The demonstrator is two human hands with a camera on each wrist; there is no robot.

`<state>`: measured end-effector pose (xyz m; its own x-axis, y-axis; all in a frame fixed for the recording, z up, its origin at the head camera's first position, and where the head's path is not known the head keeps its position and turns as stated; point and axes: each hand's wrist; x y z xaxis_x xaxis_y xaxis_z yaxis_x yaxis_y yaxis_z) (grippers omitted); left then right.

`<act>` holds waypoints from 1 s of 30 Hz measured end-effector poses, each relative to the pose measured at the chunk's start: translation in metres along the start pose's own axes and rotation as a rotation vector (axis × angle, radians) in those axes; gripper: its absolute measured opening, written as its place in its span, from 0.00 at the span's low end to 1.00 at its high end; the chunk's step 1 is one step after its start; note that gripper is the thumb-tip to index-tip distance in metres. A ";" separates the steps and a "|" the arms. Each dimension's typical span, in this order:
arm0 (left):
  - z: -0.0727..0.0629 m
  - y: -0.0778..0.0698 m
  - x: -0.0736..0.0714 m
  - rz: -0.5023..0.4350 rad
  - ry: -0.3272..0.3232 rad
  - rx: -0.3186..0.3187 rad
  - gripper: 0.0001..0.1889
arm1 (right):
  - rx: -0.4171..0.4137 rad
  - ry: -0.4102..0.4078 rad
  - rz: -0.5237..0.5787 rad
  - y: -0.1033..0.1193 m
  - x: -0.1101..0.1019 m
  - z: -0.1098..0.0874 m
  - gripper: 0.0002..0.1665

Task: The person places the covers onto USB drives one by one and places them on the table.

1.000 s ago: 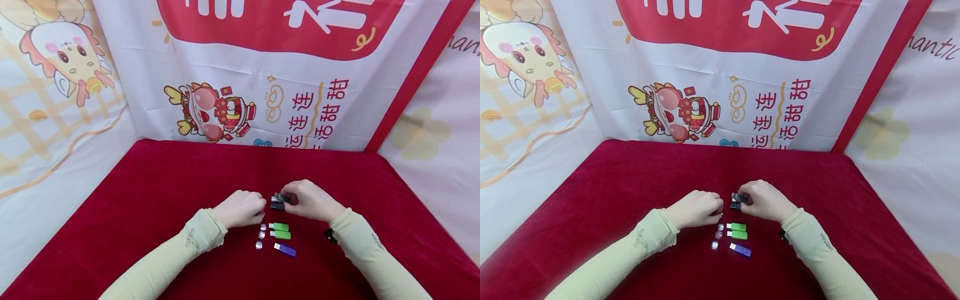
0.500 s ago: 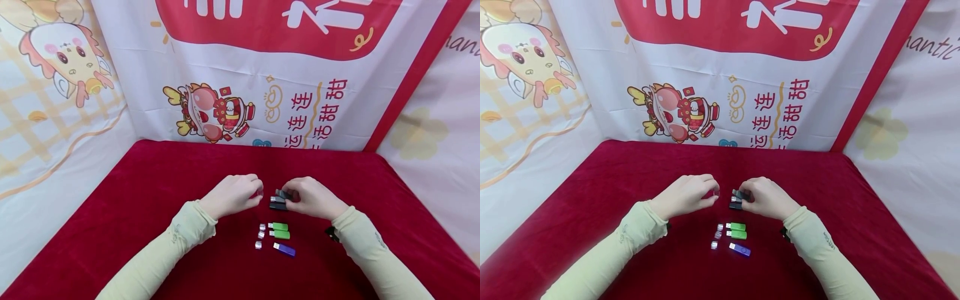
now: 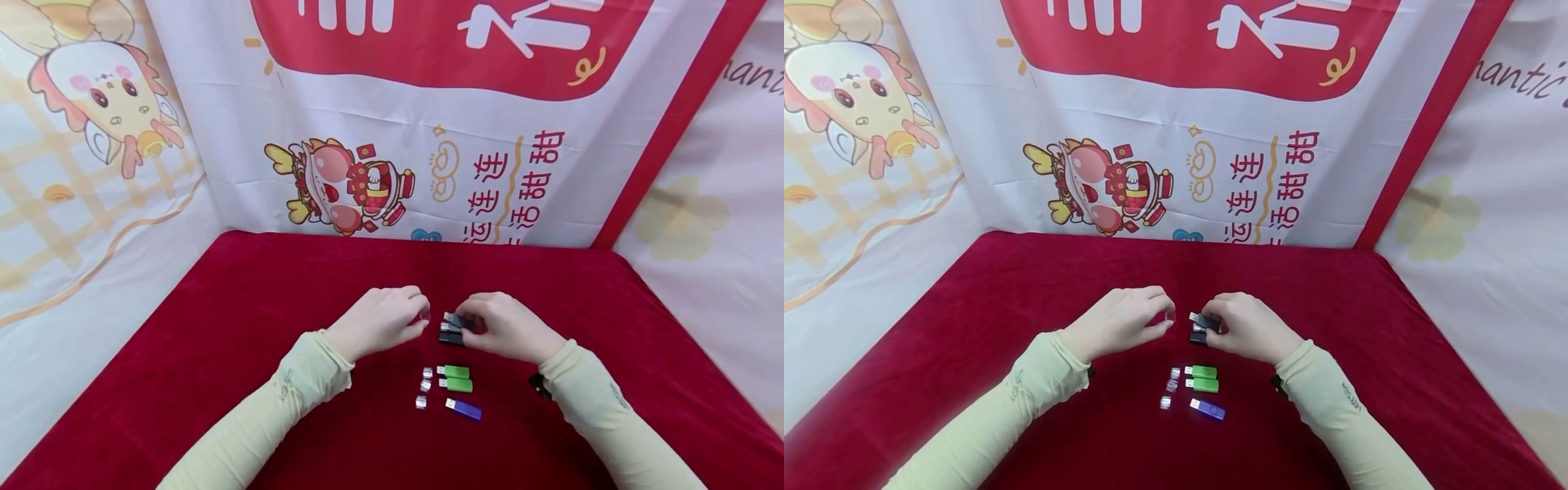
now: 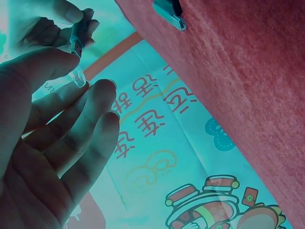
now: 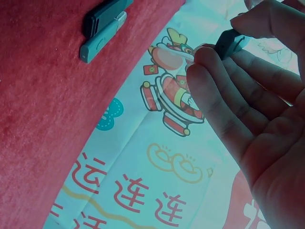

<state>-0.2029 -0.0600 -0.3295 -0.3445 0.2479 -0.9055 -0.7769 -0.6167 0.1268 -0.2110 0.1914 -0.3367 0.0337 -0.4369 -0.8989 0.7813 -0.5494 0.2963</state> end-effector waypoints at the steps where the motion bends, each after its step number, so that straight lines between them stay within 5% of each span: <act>1: 0.000 0.000 0.001 0.001 -0.001 0.002 0.06 | -0.006 -0.001 -0.004 0.001 0.001 0.000 0.12; 30: 0.002 -0.008 0.010 0.048 0.047 0.022 0.07 | -0.061 -0.001 -0.013 0.009 0.010 0.001 0.13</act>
<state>-0.2012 -0.0511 -0.3391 -0.3572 0.1826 -0.9160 -0.7714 -0.6106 0.1791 -0.2047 0.1811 -0.3431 0.0222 -0.4309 -0.9021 0.8182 -0.5107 0.2640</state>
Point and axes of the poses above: each hand's wrist, its own z-axis towards the middle knuckle, its own x-axis out of the palm, y = z × x, and after that the axes turned 3 degrees about z, right-handed
